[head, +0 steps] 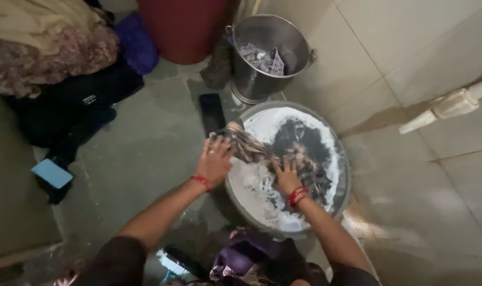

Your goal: The person scrubs a plaid shirt on a wet tiled floor using a brush and soapy water. They repeatedly scrub the fabric, dip it into a metal bucket filled with soapy water, and wring it out by hand.

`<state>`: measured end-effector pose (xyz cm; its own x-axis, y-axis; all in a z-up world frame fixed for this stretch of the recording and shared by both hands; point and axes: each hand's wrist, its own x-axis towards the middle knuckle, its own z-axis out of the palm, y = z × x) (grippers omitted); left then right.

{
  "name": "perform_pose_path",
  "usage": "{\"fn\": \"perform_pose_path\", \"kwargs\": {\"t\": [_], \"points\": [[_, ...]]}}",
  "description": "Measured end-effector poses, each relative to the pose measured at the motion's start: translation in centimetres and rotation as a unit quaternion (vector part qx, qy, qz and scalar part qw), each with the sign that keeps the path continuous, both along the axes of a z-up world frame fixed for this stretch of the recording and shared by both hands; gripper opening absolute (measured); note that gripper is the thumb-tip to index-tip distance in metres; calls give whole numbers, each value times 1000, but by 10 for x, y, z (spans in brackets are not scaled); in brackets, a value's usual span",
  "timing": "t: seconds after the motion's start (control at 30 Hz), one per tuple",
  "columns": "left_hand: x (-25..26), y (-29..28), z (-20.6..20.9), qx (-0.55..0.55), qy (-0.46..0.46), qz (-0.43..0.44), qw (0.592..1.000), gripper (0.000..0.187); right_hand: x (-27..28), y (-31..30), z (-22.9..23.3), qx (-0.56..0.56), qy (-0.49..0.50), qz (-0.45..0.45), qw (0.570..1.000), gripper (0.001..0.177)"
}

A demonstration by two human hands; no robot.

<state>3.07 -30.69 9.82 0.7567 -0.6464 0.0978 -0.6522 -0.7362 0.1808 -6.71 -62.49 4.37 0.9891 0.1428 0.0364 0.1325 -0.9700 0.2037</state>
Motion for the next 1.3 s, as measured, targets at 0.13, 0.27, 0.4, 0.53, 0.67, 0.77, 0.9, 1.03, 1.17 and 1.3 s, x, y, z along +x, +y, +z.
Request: {"fn": "perform_pose_path", "kwargs": {"t": [0.13, 0.27, 0.4, 0.53, 0.67, 0.77, 0.9, 1.03, 1.17, 1.3], "points": [[3, -70, -2, 180, 12, -56, 982, 77, -5, -10, -41, 43, 125, -147, 980, 50], [2, -128, -62, 201, 7, 2, 980, 65, -18, -26, -57, 61, 314, -186, 929, 33], [-26, -151, -73, 266, 242, -51, 932, 61, -41, -31, -60, 97, 398, -127, 903, 32], [-55, -151, -71, 224, 356, -107, 901, 53, -74, -34, -57, 169, 426, -53, 887, 30], [-71, -148, -100, 180, 382, -138, 896, 45, -102, -42, -51, 246, 413, 27, 877, 29], [-70, -147, -118, 129, 386, -178, 896, 40, -98, -60, -40, 304, 378, 58, 873, 28], [-32, -128, -94, -37, 347, -272, 897, 35, -60, -121, -6, 443, 260, 9, 858, 25], [43, -117, -1, -73, 211, -137, 965, 36, -46, -161, 57, 468, 28, -165, 868, 22], [61, -106, 63, -251, 40, -26, 967, 30, -22, -139, 67, 372, -169, -150, 900, 20], [24, -109, 71, -59, 58, 12, 997, 69, -21, -70, 20, 225, 69, -143, 961, 36]]}}
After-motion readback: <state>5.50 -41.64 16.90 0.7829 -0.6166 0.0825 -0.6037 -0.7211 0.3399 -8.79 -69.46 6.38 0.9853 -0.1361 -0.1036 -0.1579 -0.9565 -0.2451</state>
